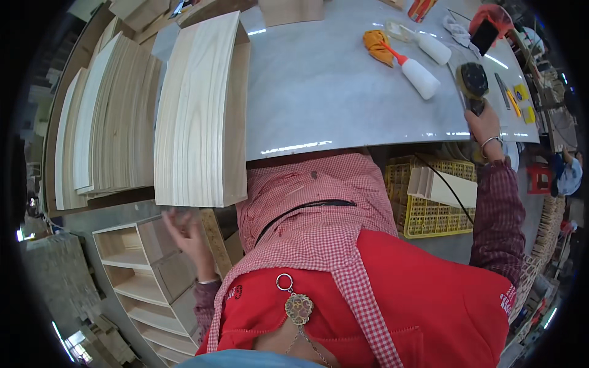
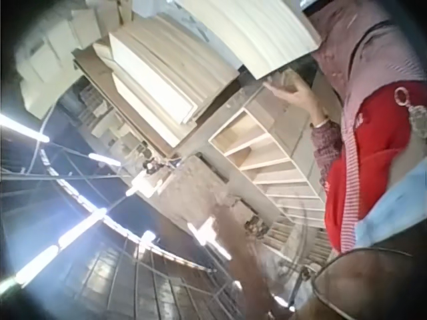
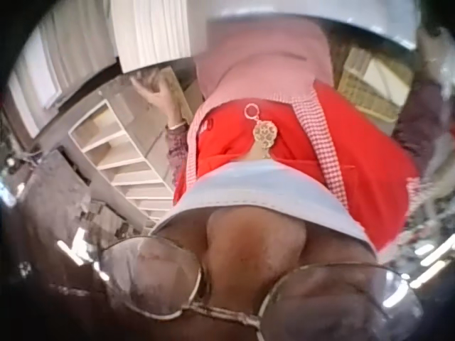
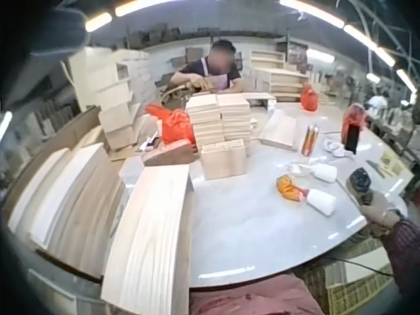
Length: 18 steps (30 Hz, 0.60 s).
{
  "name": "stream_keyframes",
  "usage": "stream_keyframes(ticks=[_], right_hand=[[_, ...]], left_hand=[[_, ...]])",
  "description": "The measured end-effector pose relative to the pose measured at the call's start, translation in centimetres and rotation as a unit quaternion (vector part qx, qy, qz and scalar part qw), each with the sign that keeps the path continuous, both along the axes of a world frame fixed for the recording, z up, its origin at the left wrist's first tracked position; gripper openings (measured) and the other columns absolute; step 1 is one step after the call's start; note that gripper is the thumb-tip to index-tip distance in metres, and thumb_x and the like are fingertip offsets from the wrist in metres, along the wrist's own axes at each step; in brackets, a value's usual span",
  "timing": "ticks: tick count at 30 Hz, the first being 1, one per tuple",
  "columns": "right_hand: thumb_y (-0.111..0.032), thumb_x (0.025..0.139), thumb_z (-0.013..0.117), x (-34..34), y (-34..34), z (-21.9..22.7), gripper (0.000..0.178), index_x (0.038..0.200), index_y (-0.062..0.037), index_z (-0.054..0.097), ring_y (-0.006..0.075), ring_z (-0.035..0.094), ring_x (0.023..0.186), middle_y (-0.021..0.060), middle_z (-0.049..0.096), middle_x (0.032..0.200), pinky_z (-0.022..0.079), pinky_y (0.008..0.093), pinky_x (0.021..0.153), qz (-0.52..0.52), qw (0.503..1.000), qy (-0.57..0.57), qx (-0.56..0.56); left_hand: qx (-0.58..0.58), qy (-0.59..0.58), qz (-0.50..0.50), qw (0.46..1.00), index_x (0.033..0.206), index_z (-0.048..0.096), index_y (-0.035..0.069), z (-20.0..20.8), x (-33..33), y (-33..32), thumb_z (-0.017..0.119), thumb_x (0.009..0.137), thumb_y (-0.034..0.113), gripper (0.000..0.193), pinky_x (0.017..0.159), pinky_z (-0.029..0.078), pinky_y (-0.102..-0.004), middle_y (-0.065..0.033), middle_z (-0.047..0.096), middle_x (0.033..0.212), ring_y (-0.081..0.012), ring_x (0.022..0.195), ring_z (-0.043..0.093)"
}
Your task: Assembling wooden boxes by applying glue to the edges of wooden boards and securing them with a pneumatic nail gun.
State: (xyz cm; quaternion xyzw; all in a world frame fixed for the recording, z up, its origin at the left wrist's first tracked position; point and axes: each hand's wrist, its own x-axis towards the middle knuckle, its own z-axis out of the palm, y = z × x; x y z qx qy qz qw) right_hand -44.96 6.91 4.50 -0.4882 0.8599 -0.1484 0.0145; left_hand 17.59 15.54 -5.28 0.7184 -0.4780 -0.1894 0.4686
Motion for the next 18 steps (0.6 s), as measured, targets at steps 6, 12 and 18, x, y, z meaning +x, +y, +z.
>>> stream_keyframes(ticks=[6,12,18], right_hand=[[-0.028,0.077,0.06,-11.9,-1.8,-8.0,0.047,0.114,-0.001,0.053,0.041,0.061,0.088,0.0228,0.065,0.097,0.048,0.045,0.078,-0.048,0.995,0.075,0.053],[-0.035,0.079,0.063,-12.7,-4.1,-10.7,0.062,0.128,-0.0026,0.044,0.0424,0.06,0.094,0.0231,0.064,0.103,0.048,0.0453,0.08,-0.119,0.981,0.086,0.126],[-0.034,0.082,0.064,-13.2,-4.1,-11.1,0.061,0.131,-0.0064,0.043,0.0375,0.06,0.093,0.0195,0.062,0.107,0.049,0.0432,0.081,-0.063,0.992,0.109,0.019]], left_hand=[[0.124,0.017,-0.038,0.991,0.143,0.02,0.0,1.2,-9.1,0.5,0.065,0.078,0.009,0.08,0.087,0.044,-0.0314,-0.0224,0.027,0.138,-0.0271,0.112,0.045],[0.059,-0.039,0.046,0.996,0.138,0.027,-0.003,0.7,-10.0,-2.3,0.064,0.078,0.007,0.071,0.083,0.046,-0.0329,-0.025,0.035,0.132,-0.0276,0.107,0.049],[0.013,0.022,0.093,0.995,0.132,0.036,-0.005,0.6,-5.5,-1.3,0.063,0.078,0.005,0.061,0.082,0.047,-0.0319,-0.0222,0.05,0.118,-0.0268,0.097,0.055]])
